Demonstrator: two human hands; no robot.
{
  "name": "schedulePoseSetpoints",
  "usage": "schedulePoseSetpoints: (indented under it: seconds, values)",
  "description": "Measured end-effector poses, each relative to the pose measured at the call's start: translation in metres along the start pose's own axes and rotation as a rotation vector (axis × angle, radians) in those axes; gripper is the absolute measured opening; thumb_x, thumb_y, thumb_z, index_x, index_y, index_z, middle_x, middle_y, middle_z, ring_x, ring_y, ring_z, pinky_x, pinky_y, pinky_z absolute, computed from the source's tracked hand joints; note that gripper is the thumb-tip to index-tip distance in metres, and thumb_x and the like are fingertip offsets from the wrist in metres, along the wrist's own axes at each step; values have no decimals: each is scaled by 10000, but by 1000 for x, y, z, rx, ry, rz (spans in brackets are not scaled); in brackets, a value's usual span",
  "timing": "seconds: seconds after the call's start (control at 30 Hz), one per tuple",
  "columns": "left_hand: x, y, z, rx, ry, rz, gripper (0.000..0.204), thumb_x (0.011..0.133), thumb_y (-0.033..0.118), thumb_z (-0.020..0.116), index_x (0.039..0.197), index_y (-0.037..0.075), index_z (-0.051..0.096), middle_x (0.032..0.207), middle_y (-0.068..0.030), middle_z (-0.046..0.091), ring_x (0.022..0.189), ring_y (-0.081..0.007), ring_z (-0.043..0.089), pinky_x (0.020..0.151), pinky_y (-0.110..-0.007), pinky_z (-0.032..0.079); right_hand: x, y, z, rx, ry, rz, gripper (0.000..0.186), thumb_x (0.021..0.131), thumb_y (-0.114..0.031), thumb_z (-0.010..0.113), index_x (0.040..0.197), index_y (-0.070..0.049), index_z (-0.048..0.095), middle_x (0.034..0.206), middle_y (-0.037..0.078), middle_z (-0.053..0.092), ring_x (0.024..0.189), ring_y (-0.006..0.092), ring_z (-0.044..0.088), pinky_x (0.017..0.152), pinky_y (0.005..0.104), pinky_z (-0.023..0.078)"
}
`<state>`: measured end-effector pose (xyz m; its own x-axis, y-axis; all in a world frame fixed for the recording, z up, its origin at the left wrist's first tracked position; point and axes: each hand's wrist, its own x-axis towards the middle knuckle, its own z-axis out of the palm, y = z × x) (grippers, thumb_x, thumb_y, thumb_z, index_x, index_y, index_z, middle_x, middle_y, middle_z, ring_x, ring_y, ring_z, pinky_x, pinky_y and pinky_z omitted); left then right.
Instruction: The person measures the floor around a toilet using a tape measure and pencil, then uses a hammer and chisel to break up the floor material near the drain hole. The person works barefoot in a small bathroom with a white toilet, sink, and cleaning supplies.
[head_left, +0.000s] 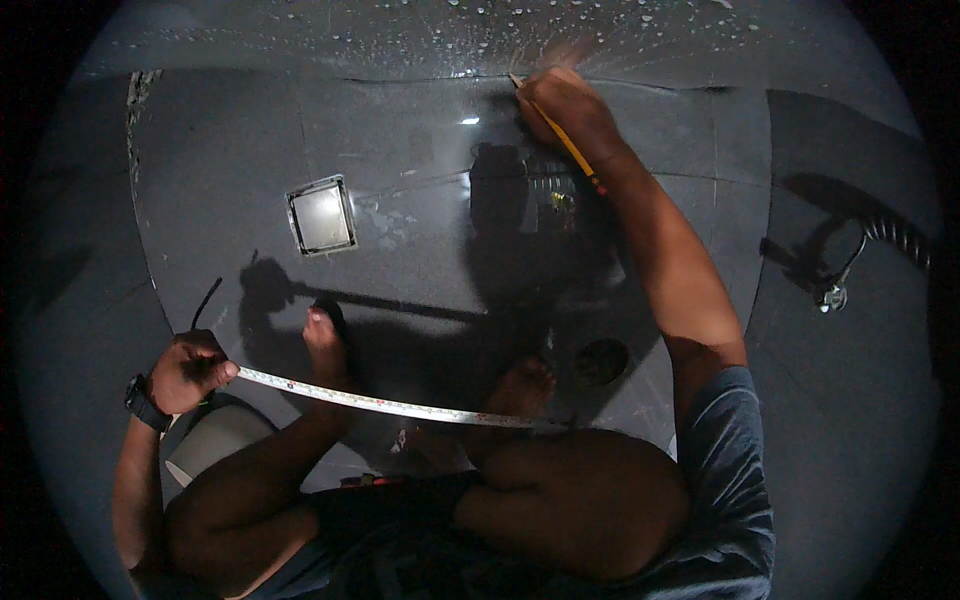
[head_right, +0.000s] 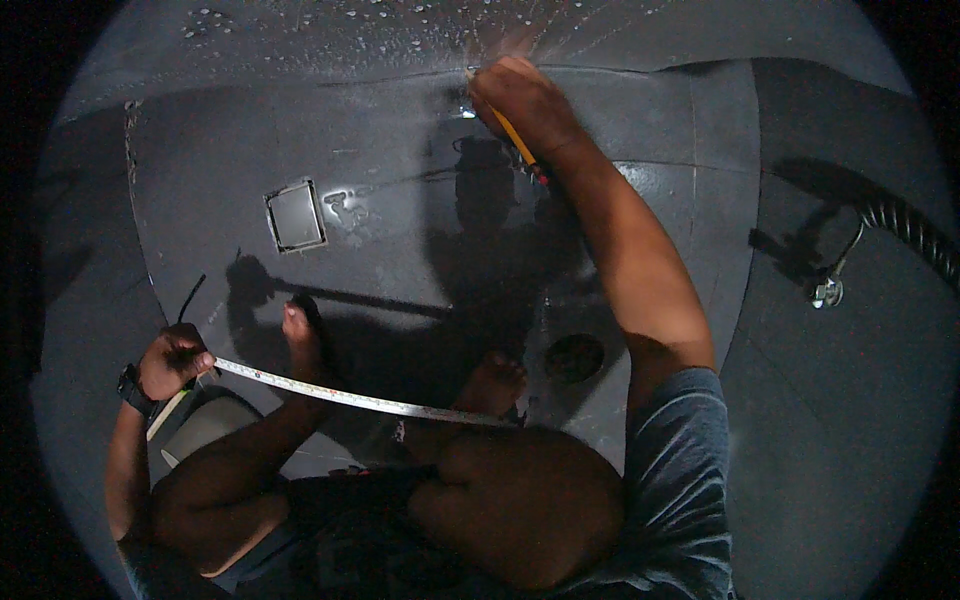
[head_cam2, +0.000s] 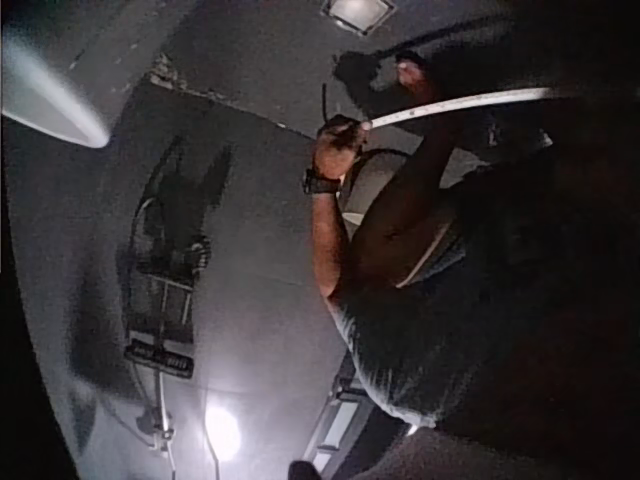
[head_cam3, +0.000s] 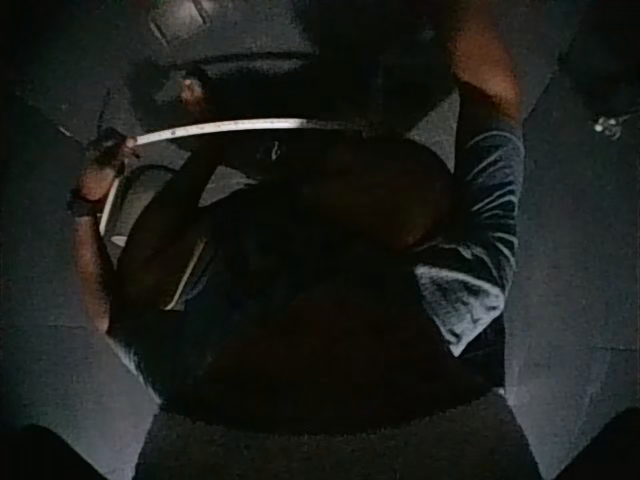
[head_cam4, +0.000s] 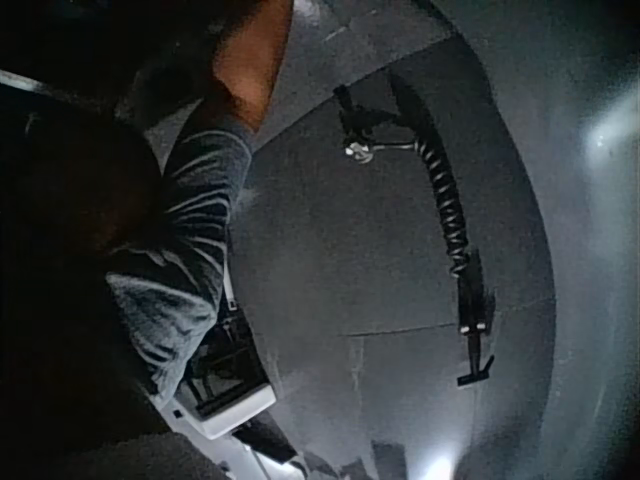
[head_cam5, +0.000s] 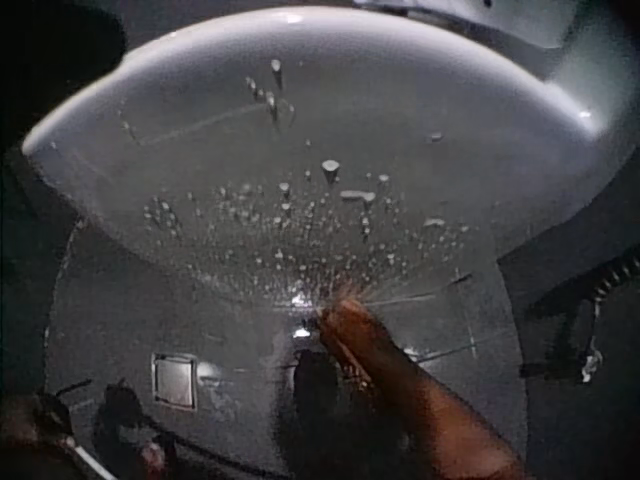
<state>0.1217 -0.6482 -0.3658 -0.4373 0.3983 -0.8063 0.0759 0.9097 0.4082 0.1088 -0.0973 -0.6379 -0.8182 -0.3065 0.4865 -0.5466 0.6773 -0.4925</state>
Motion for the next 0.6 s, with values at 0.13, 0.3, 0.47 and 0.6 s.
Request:
schedulePoseSetpoints:
  seconds: [0.13, 0.3, 0.47, 0.6]
  values:
    - [1, -4, 0, 2, -5, 7, 378, 895, 352, 789, 774, 10, 684, 712, -107, 604, 681, -238, 581, 639, -382, 442, 2, 2, 3, 5, 27, -33, 233, 799, 9, 760, 974, -92, 646, 937, 97, 669, 889, 315, 653, 807, 389, 521]
    - [0, -7, 1, 32, 14, -6, 384, 887, 356, 793, 767, 11, 675, 716, -116, 600, 675, -253, 575, 640, -387, 440, 3, 1, -2, 15, -13, -56, 249, 794, 24, 753, 988, -94, 650, 931, 90, 666, 903, 312, 648, 816, 388, 516]
    - [1, -5, 0, 58, 11, 22, 387, 884, 353, 796, 757, 11, 669, 720, -119, 601, 668, -258, 572, 633, -393, 433, 2, -3, -4, 47, 2, -5, 241, 780, 31, 749, 957, -88, 638, 937, 99, 669, 918, 312, 648, 828, 382, 509]
    - [2, -2, -1, 31, 8, -3, 396, 885, 358, 793, 746, 10, 665, 707, -121, 602, 664, -261, 572, 631, -395, 432, 4, -1, -3, 44, 1, -42, 216, 784, 25, 746, 923, -86, 624, 932, 101, 670, 907, 311, 649, 818, 382, 510]
